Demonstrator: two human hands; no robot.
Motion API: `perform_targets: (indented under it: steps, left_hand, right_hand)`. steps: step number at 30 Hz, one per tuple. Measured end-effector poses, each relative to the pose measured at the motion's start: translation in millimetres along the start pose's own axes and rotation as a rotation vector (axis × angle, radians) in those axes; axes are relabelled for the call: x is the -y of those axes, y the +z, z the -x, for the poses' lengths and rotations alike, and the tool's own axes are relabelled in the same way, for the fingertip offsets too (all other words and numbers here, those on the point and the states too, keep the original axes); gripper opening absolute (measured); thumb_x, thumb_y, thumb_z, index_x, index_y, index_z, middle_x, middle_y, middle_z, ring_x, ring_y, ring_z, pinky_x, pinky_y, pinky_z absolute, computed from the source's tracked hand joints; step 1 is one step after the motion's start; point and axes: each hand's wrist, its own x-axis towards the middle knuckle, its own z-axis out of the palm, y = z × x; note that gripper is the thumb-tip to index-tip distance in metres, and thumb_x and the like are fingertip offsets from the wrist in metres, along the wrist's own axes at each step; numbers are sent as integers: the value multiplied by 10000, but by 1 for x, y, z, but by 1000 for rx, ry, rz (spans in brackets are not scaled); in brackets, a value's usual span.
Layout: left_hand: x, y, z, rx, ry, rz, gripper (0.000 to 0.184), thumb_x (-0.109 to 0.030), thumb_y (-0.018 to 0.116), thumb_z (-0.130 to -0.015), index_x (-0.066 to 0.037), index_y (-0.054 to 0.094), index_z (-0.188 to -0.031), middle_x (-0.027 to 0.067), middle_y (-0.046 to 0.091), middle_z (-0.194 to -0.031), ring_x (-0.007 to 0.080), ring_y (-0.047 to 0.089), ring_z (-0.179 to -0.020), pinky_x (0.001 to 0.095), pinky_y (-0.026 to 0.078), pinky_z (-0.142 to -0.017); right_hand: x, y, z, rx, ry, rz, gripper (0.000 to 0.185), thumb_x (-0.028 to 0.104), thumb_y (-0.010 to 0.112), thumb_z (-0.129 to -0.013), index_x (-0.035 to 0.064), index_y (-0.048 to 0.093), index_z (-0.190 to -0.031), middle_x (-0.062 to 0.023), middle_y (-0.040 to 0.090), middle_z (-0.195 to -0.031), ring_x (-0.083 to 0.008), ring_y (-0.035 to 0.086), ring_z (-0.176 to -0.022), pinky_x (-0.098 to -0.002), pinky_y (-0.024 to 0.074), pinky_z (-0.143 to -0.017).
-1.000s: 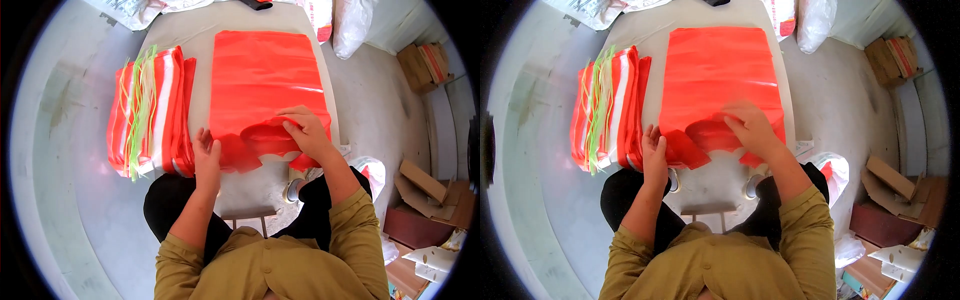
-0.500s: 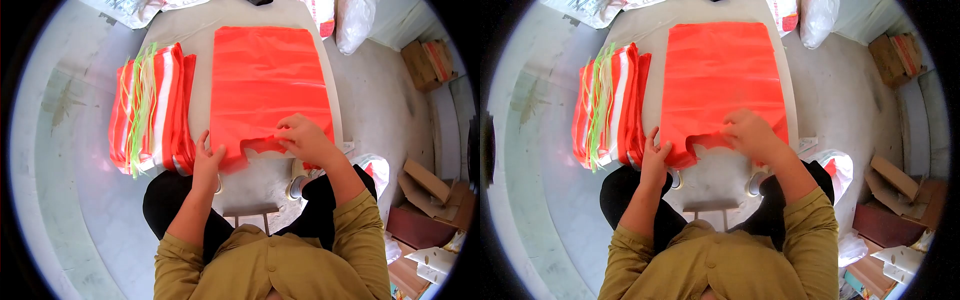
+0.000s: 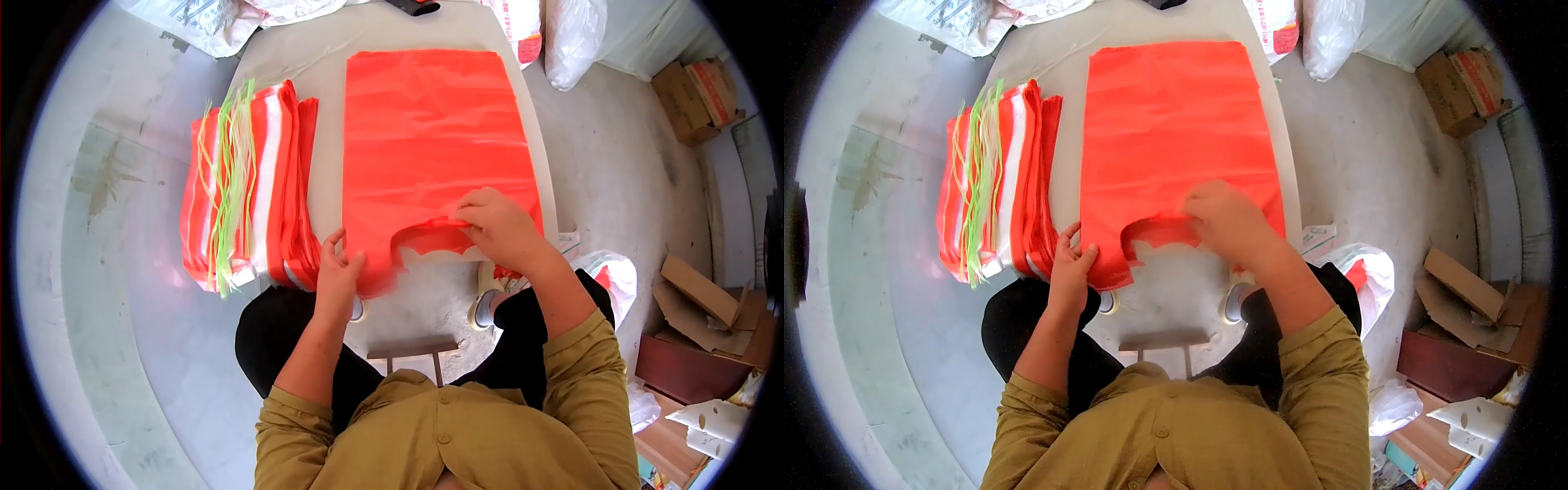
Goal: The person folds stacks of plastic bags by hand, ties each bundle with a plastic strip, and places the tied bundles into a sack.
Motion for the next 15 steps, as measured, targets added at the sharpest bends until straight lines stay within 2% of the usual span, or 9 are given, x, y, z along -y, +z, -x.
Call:
perform_targets:
  steps: [3,6,9,15]
  left_hand:
    - [2,6,-3,6,95,-37,678,9,574,-998,-35,246,-1590,183,676,-1284,227,666,-1168,347,520,-1028]
    - [-7,16,-6,9,149,-18,704,1,568,-987,-38,221,-1598,164,632,-1344,179,618,-1192,322,494,-1020]
    - [-22,38,-12,-27,253,108,726,7,555,-988,-68,199,-1618,169,603,-1376,208,592,-1249,336,471,-1063]
    - [-36,44,-26,-16,179,326,740,43,542,-980,-88,202,-1624,176,557,-1447,241,585,-1282,350,459,-1091]
  right_hand:
    - [-1,-15,-6,-3,49,-49,194,6,686,-855,23,727,-1044,-100,693,-1084,-301,650,-1053,-386,548,-870]
    - [-5,-17,-8,-33,39,-7,197,2,679,-861,20,724,-1052,-111,702,-1062,-312,658,-1030,-391,549,-860]
    - [-3,-21,-11,-78,15,-66,196,1,673,-870,24,725,-1057,-116,706,-1048,-313,658,-1026,-392,547,-868]
    - [-7,-29,-14,-126,48,-58,114,61,653,-929,15,704,-1020,-129,694,-1033,-323,647,-1009,-393,534,-857]
